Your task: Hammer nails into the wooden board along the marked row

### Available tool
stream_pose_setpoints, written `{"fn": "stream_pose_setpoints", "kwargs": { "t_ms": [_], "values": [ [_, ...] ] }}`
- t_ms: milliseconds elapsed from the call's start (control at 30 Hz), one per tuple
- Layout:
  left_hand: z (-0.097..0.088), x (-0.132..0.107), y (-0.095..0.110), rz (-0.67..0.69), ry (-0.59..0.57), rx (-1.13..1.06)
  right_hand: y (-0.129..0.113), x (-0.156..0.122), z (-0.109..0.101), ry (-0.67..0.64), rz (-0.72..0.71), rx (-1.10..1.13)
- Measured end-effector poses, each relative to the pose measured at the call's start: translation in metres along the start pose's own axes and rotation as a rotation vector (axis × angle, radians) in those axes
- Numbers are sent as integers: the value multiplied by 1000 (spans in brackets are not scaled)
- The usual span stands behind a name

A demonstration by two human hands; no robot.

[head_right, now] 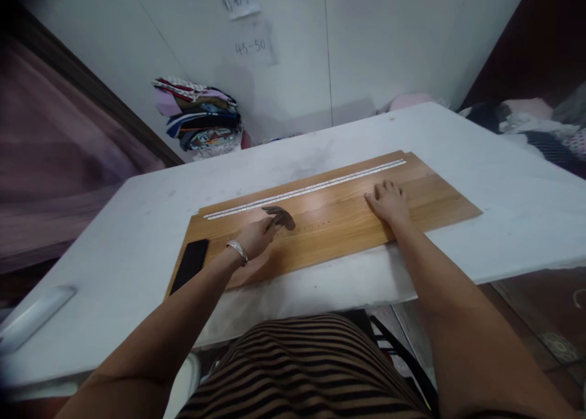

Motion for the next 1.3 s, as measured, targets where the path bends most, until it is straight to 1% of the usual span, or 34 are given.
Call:
{"fn": "stream_pose_setpoints", "kwargs": {
  "t_ms": [133, 300, 400, 567, 700, 800, 1033, 1200, 1300],
  "values": [
    [-1, 0, 0, -8, 10, -6, -1, 0, 0, -2, -8, 7],
    [5, 0, 2, 0, -22, 36, 1, 1, 1, -1, -1, 17],
    [5, -1, 1, -8, -45, 27, 2, 2, 2, -3, 5, 10],
    [-1, -2, 3, -9, -22, 31, 2, 1, 2, 8, 2, 15],
    [3, 0, 4, -9, -27, 67, 2, 1, 2, 15, -5, 15],
    [4, 0, 3, -7, -26, 49, 2, 2, 2, 20, -8, 19],
    [0, 0, 2, 0, -11, 13, 1, 1, 1, 2, 5, 5],
    [4, 0, 3, -12, -22, 40, -1, 0, 0, -2, 5, 5],
    [5, 0, 2, -18, -24, 20, 0, 0, 0, -6, 8, 8]
  ]
}}
Point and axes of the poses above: each hand's wrist, its own x-axis towards the middle knuckle, its own z-axis out of the palm, y = z × x, the point moved 10 cm from there along x, towards the middle knuckle, and after that the axes turned 3 degrees about x, right-handed, at the moved point
